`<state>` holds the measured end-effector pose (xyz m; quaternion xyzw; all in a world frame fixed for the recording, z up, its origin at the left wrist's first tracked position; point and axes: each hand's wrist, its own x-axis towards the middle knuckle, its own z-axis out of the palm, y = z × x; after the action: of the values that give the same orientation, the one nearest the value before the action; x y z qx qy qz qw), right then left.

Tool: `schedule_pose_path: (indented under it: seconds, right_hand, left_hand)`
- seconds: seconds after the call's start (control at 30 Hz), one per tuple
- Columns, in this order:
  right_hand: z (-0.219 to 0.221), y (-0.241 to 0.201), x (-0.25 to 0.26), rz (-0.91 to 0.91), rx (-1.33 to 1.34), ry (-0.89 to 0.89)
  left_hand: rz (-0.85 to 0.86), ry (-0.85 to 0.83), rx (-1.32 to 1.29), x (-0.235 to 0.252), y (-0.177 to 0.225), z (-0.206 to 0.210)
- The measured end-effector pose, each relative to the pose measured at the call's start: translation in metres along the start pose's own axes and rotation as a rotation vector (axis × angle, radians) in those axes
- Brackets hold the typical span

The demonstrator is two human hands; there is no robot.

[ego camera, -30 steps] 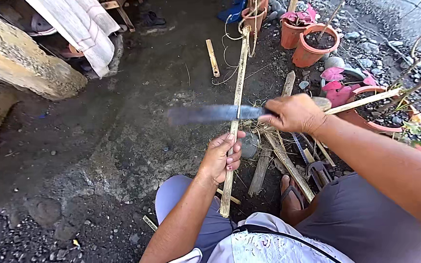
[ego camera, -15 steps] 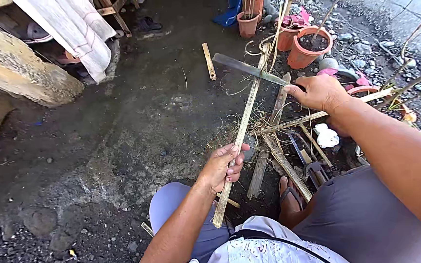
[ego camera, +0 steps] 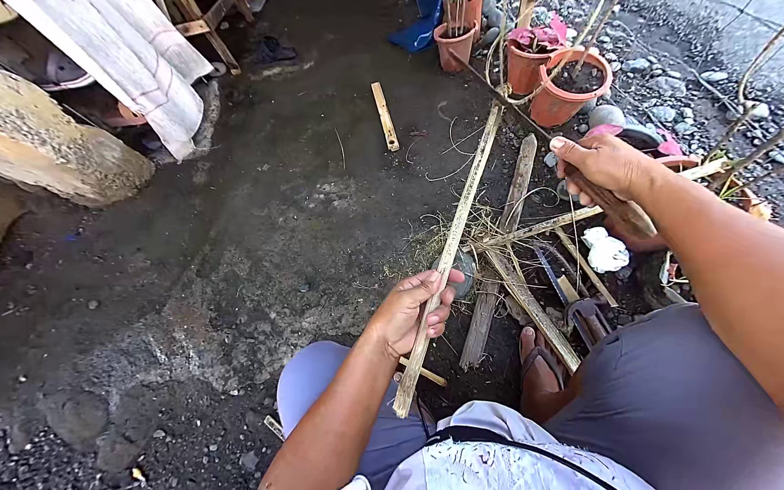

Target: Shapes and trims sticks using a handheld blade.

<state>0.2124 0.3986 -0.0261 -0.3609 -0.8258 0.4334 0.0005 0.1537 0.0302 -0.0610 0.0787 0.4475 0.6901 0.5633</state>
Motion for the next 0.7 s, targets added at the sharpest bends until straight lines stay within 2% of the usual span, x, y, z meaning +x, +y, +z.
schedule_pose_path:
  seconds: [0.07,0.17,0.3,0.37,0.43,0.53,0.7]
  right_hand:
    - [0.008,-0.005,-0.008,0.028,0.161,-0.068]
    - [0.025,-0.016,-0.028,-0.048,0.163,-0.126]
    - [0.062,-0.024,-0.056,-0.384,-0.131,-0.172]
    - [0.082,-0.02,-0.063,-0.644,-0.314,-0.114]
    - [0.099,-0.019,-0.071,-0.815,-0.454,-0.041]
    - [0.113,-0.023,-0.082,-0.938,-0.57,-0.029]
    - [0.122,-0.024,-0.085,-1.017,-0.595,-0.008]
  left_hand:
    - [-0.025,-0.014,-0.024,0.006,0.001,-0.004]
    - [-0.03,-0.02,-0.104,0.014,0.001,-0.002]
    - [0.024,0.073,-0.225,0.022,-0.001,0.0]
    - [0.041,0.109,-0.289,0.023,-0.002,0.0]
    - [0.04,0.097,-0.348,0.023,-0.002,-0.001]
    - [0.037,0.034,-0.418,0.019,-0.001,-0.005]
    - [0.079,-0.03,-0.414,0.007,-0.001,-0.004]
